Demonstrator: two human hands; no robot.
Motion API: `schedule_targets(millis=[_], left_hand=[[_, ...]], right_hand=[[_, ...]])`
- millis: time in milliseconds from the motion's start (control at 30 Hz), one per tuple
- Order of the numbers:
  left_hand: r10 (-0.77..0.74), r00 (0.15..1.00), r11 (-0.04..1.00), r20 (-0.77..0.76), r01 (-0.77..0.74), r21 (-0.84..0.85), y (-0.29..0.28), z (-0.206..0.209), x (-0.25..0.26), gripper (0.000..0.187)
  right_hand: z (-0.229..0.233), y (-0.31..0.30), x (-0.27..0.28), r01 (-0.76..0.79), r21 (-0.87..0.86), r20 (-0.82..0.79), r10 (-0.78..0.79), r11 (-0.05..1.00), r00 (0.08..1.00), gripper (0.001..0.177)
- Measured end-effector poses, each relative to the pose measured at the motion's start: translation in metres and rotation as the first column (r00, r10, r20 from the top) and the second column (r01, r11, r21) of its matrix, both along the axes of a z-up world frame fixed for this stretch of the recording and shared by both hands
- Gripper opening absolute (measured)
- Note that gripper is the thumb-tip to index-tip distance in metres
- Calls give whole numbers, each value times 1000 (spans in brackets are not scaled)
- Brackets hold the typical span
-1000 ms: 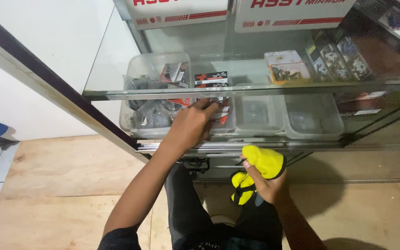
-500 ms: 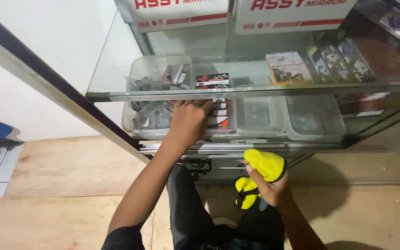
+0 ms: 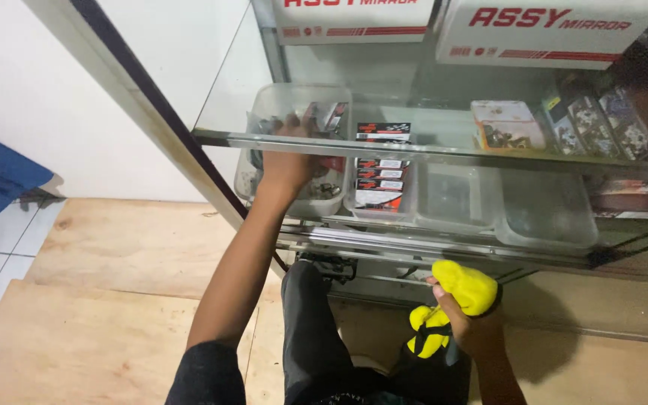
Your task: The person sits on the floor and wipes the exterior of small rectangular boxes with a yellow cloth. They pick up each box from a glass shelf, clean it thoroughly, and place it back on the shelf.
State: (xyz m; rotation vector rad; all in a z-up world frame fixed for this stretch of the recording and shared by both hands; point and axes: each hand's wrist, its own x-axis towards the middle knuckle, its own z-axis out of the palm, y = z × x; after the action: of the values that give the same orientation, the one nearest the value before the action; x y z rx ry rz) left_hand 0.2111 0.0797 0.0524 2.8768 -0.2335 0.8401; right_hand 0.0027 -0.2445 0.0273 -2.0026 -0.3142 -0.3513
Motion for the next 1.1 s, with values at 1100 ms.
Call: schedule_targets(millis=[1100], left_hand=[[-329, 940, 943, -89, 332, 24, -86, -37, -203, 87]], right_hand=[[-19, 36, -10, -124, 529, -138, 230, 840, 963, 60]])
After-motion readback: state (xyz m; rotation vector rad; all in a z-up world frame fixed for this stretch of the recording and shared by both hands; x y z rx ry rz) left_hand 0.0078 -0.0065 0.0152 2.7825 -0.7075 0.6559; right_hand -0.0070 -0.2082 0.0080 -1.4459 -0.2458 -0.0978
